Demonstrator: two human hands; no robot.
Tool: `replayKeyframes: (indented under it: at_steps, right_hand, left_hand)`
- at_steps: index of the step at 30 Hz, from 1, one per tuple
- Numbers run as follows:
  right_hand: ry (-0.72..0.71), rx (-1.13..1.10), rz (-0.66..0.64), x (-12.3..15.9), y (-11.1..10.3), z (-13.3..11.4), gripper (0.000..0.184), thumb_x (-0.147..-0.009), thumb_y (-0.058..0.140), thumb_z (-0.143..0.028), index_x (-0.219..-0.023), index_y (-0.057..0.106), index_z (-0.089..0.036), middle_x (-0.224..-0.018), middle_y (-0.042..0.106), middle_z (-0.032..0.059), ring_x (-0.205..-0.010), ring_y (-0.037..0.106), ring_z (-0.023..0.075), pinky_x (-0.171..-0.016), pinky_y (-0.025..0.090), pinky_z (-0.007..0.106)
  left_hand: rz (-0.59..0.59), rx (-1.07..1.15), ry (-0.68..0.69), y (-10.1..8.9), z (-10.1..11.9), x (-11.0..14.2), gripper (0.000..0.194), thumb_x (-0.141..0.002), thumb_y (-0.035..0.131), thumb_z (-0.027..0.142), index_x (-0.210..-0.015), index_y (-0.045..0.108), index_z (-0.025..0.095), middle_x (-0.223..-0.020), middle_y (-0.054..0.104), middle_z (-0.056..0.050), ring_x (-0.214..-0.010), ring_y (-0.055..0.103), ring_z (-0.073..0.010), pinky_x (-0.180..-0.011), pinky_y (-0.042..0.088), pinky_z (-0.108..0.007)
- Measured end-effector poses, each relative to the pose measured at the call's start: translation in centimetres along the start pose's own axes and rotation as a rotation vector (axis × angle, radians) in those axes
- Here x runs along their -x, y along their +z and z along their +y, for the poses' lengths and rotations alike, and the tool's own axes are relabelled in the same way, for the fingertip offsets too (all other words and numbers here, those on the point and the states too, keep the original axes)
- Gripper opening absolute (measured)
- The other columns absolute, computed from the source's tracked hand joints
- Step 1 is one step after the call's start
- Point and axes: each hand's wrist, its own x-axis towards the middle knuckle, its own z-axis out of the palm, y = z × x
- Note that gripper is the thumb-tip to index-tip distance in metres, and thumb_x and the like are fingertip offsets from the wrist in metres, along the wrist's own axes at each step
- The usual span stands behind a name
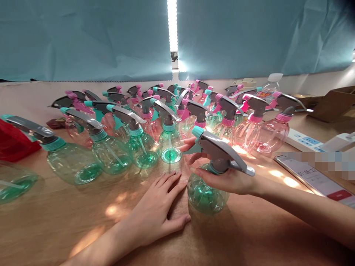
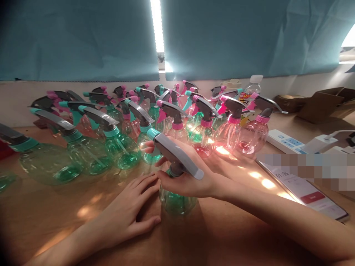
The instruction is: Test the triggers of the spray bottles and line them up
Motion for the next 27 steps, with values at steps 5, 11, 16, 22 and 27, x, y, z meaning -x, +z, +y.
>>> replayKeyframes:
  at_steps: [5, 11, 16, 22, 27]
  right_hand:
    - [-0.046, 0.002, 0.036, 0.2, 0.3, 0.3, 0.050, -0.078, 0.054, -0.003, -0.123, 0.053, -0.026, -0.125, 0.062, 0.0073, -0.111, 0.064, 0.0180, -0.081, 0.060, 0.027]
    - [0.048, 0.115, 0.068, 0.4, 0.5, -0.4, 0.043, -0.082, 0.054, -0.009, -0.122, 0.056, -0.023, -0.124, 0.065, 0.0091, -0.089, 0.071, 0.0158, -0.075, 0.061, 0.028]
    - [0.105, 0.183, 0.069, 0.5, 0.3, -1.1, 0.040, -0.082, 0.054, -0.011, -0.119, 0.061, -0.025, -0.125, 0.066, 0.0069, -0.081, 0.070, 0.0164, -0.066, 0.060, 0.029]
    - [0.114, 0.157, 0.041, 0.3, 0.3, -1.2, 0.047, -0.079, 0.052, -0.010, -0.122, 0.059, -0.026, -0.120, 0.068, 0.0066, -0.077, 0.067, 0.0158, -0.059, 0.057, 0.028]
    - [0.141, 0.077, 0.056, 0.3, 0.5, -0.9, 0.047, -0.073, 0.050, -0.007, -0.115, 0.062, -0.025, -0.112, 0.066, 0.0054, -0.067, 0.063, 0.0124, -0.059, 0.054, 0.028]
  left_hand:
    - [-0.005, 0.011, -0.006, 0.0, 0.0, 0.0, 0.072, -0.087, 0.063, 0.048, -0.149, 0.036, 0.021, -0.152, 0.040, -0.014, -0.139, 0.035, -0.0355, -0.113, 0.031, -0.054]
    - [-0.025, -0.012, -0.018, 0.0, 0.0, 0.0, 0.073, -0.088, 0.061, 0.050, -0.149, 0.035, 0.020, -0.153, 0.039, -0.015, -0.140, 0.034, -0.0349, -0.113, 0.030, -0.054]
    - [-0.021, -0.008, -0.010, -0.1, 0.1, 0.0, 0.075, -0.088, 0.063, 0.048, -0.151, 0.031, 0.022, -0.153, 0.038, -0.014, -0.140, 0.034, -0.0341, -0.113, 0.031, -0.053]
    - [-0.014, 0.008, -0.011, 0.0, 0.0, 0.0, 0.077, -0.087, 0.063, 0.047, -0.152, 0.030, 0.021, -0.152, 0.039, -0.014, -0.139, 0.034, -0.0361, -0.113, 0.031, -0.055]
    - [-0.004, 0.008, -0.004, 0.0, -0.1, 0.0, 0.077, -0.086, 0.064, 0.047, -0.151, 0.032, 0.021, -0.153, 0.039, -0.014, -0.140, 0.034, -0.0361, -0.114, 0.030, -0.055]
